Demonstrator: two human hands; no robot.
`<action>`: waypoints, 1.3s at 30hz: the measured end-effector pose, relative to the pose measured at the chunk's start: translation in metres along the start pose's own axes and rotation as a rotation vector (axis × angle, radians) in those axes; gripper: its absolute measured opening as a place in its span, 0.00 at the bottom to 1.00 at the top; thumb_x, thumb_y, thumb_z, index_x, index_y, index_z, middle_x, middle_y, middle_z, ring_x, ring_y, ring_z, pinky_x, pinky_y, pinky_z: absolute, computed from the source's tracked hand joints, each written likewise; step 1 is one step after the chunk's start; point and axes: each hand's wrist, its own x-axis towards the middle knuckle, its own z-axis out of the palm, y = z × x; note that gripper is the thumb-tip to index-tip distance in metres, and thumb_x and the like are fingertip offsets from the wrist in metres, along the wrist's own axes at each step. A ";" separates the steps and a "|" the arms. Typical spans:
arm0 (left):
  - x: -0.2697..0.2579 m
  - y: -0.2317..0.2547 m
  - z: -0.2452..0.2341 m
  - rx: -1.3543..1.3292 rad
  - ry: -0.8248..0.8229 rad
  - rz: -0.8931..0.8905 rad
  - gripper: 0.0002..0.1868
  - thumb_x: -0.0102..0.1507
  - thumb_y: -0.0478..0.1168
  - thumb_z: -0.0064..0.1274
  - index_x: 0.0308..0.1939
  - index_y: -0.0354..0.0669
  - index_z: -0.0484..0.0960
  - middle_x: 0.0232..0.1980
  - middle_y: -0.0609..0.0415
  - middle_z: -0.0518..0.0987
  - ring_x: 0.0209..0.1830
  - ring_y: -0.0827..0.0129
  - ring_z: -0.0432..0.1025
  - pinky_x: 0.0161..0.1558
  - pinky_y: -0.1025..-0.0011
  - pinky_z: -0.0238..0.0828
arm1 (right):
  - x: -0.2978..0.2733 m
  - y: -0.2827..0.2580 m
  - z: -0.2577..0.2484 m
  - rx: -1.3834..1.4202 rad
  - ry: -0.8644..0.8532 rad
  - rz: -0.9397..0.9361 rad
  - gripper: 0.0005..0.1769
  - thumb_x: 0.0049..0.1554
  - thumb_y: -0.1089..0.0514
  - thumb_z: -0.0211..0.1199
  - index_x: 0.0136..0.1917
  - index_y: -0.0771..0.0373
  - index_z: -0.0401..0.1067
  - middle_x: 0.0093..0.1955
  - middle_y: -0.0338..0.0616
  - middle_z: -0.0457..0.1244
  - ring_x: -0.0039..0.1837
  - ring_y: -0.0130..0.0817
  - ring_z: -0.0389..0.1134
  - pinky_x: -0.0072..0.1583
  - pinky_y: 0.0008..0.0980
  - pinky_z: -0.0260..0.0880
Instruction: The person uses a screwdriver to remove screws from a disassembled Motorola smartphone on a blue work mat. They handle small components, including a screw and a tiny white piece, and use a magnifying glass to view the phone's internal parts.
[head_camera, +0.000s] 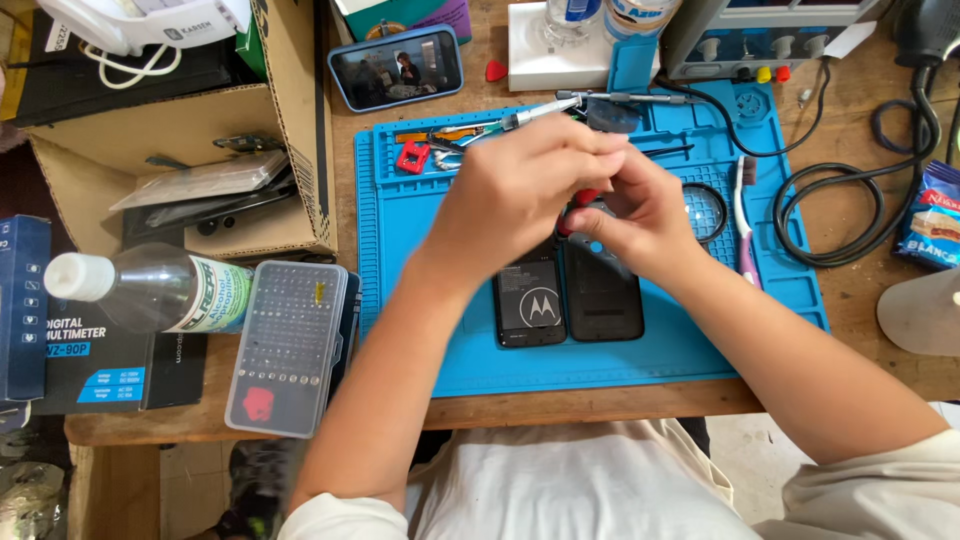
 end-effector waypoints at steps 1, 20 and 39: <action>0.010 -0.002 -0.009 -0.001 -0.003 -0.002 0.04 0.61 0.28 0.57 0.35 0.39 0.84 0.39 0.54 0.80 0.35 0.61 0.76 0.43 0.69 0.75 | 0.000 -0.009 0.002 0.002 0.003 0.002 0.20 0.50 0.71 0.66 0.55 0.76 0.66 0.55 0.57 0.62 0.58 0.46 0.66 0.59 0.44 0.68; 0.087 -0.026 -0.040 -0.016 -0.841 -0.236 0.03 0.48 0.32 0.58 0.22 0.45 0.80 0.24 0.61 0.83 0.27 0.77 0.79 0.25 0.74 0.66 | 0.023 -0.046 0.014 -0.076 -0.051 0.207 0.14 0.56 0.54 0.62 0.47 0.60 0.59 0.42 0.42 0.61 0.46 0.30 0.65 0.50 0.27 0.68; 0.083 -0.008 -0.035 0.323 -0.976 -0.349 0.10 0.48 0.34 0.48 0.10 0.43 0.70 0.15 0.52 0.71 0.21 0.59 0.68 0.20 0.60 0.56 | 0.002 -0.021 0.022 0.244 -0.053 0.106 0.14 0.65 0.57 0.47 0.61 0.61 0.50 0.50 0.55 0.61 0.51 0.41 0.67 0.55 0.36 0.71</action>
